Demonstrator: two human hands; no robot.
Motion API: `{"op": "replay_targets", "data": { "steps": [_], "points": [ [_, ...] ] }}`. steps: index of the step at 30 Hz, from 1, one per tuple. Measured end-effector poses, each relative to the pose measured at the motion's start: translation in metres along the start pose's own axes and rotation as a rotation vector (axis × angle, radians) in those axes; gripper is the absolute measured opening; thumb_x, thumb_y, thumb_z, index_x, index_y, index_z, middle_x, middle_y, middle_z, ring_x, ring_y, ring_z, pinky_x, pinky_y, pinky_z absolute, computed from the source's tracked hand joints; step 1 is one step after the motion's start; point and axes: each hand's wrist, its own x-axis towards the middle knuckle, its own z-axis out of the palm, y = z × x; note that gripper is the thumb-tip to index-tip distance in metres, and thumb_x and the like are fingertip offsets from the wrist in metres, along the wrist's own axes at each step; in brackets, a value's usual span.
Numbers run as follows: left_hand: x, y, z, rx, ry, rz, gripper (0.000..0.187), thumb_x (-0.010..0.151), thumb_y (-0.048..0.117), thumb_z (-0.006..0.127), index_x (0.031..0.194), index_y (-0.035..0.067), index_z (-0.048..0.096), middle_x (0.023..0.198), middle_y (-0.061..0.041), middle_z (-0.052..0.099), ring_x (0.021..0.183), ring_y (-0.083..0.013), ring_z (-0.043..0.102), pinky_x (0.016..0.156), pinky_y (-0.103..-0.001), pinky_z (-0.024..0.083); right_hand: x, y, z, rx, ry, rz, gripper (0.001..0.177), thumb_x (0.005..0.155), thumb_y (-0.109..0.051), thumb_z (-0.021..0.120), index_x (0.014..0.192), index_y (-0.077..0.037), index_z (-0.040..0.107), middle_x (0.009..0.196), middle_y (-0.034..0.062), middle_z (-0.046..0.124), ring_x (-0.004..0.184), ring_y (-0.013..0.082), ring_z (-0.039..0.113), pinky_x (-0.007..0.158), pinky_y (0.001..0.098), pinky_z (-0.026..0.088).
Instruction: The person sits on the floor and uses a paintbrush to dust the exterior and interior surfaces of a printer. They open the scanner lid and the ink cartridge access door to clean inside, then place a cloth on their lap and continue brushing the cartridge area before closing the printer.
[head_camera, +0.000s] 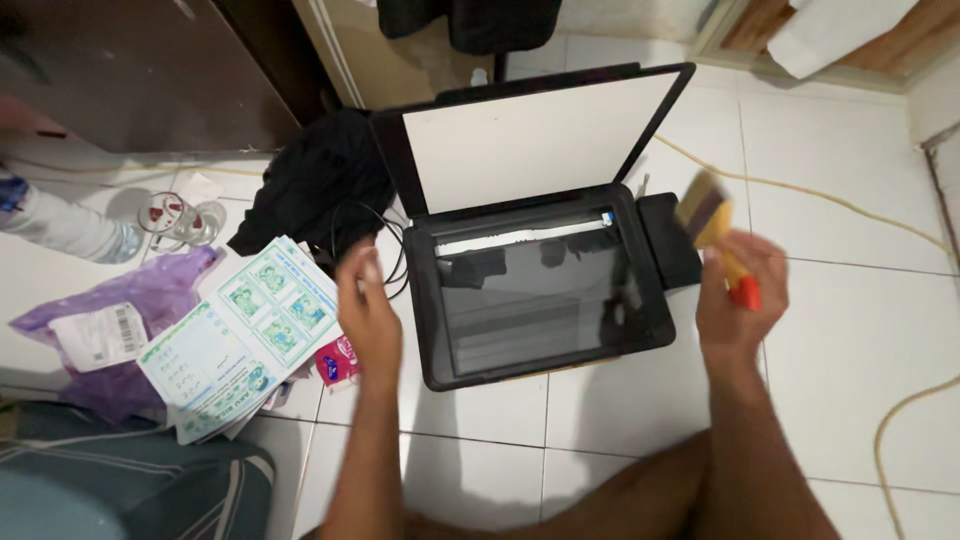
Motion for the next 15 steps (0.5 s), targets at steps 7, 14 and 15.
{"op": "replay_targets", "data": {
  "steps": [7,14,15],
  "points": [
    [0.123,-0.006,0.061,-0.187,-0.206,0.047,0.033,0.108,0.016,0.054,0.132,-0.004,0.065,0.126,-0.01,0.071,0.118,-0.016,0.062,0.106,-0.029,0.046,-0.02,-0.111,0.189,0.452,-0.161,-0.297,0.023,0.1,-0.005,0.068,0.118,0.007,0.062,0.119,0.0154,0.066,0.101,0.0229,0.072,0.088,0.0345,0.06],
    [0.121,-0.015,0.07,-0.178,-0.112,0.08,0.026,0.106,0.012,0.059,0.124,-0.004,0.069,0.109,-0.006,0.074,0.1,-0.0107,0.065,0.091,-0.025,0.052,0.06,-0.057,0.105,-0.457,0.085,-0.421,0.025,0.107,-0.001,0.062,0.13,0.007,0.059,0.127,0.0225,0.062,0.119,0.0379,0.062,0.107,0.0479,0.053],
    [0.121,-0.014,0.069,-0.164,-0.109,0.065,0.026,0.106,0.012,0.059,0.124,-0.004,0.069,0.107,-0.006,0.075,0.099,-0.0106,0.064,0.09,-0.025,0.052,0.074,-0.039,0.082,-0.424,0.259,-0.354,0.01,0.109,0.003,0.056,0.118,0.003,0.062,0.12,0.0188,0.064,0.116,0.0315,0.061,0.105,0.0463,0.052]
  ]
}}
